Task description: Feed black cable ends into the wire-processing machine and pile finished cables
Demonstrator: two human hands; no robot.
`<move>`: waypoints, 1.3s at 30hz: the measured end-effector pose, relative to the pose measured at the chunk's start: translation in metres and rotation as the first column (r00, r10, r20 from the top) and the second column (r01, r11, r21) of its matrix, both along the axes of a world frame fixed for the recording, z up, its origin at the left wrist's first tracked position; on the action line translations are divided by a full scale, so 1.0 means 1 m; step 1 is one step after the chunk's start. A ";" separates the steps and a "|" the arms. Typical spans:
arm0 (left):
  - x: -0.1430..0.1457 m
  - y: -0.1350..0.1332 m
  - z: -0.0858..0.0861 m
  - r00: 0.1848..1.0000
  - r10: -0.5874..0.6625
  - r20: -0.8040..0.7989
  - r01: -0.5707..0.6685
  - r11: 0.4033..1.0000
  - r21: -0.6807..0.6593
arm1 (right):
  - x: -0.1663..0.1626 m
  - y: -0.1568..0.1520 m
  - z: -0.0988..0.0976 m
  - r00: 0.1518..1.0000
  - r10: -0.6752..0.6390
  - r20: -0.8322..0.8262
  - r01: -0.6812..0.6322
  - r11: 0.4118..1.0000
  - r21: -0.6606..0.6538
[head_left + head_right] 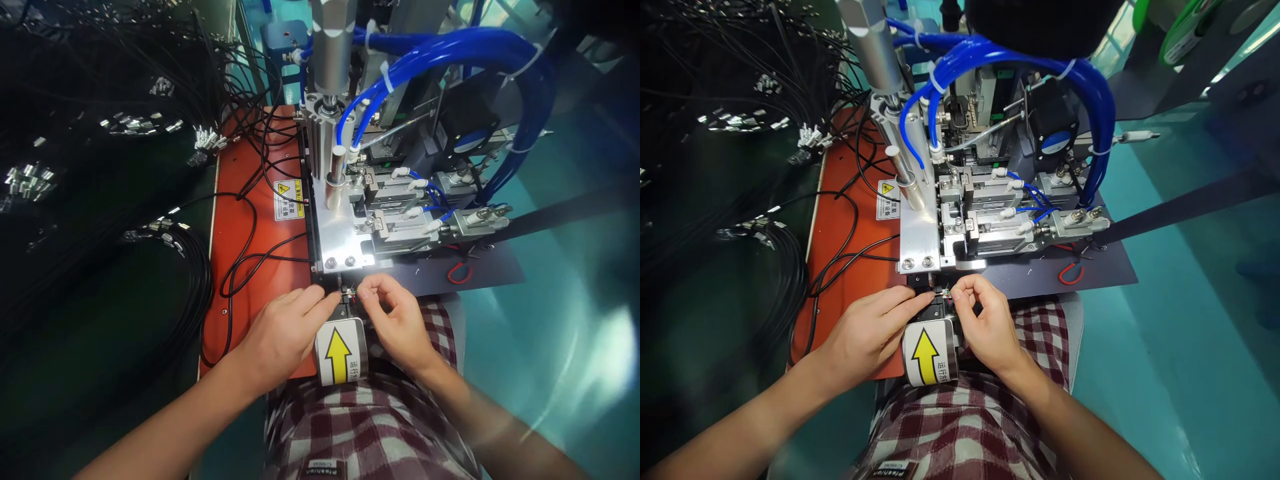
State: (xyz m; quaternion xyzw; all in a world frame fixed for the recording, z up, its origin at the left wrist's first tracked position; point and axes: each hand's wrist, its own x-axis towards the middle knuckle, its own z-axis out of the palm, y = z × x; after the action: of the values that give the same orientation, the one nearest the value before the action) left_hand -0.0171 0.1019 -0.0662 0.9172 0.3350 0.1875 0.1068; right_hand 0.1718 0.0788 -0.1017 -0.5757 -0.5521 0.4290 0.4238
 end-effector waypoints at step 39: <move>-0.001 -0.001 -0.004 1.000 -0.012 0.012 0.012 1.000 -0.022 | 0.003 -0.005 0.000 0.972 0.037 0.234 -0.084 0.977 0.198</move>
State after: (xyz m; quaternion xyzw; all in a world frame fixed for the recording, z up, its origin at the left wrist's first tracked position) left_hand -0.0180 0.1013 -0.0698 0.9168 0.3308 0.1886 0.1201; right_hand 0.1746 0.0741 -0.1021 -0.5569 -0.6562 0.3131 0.4015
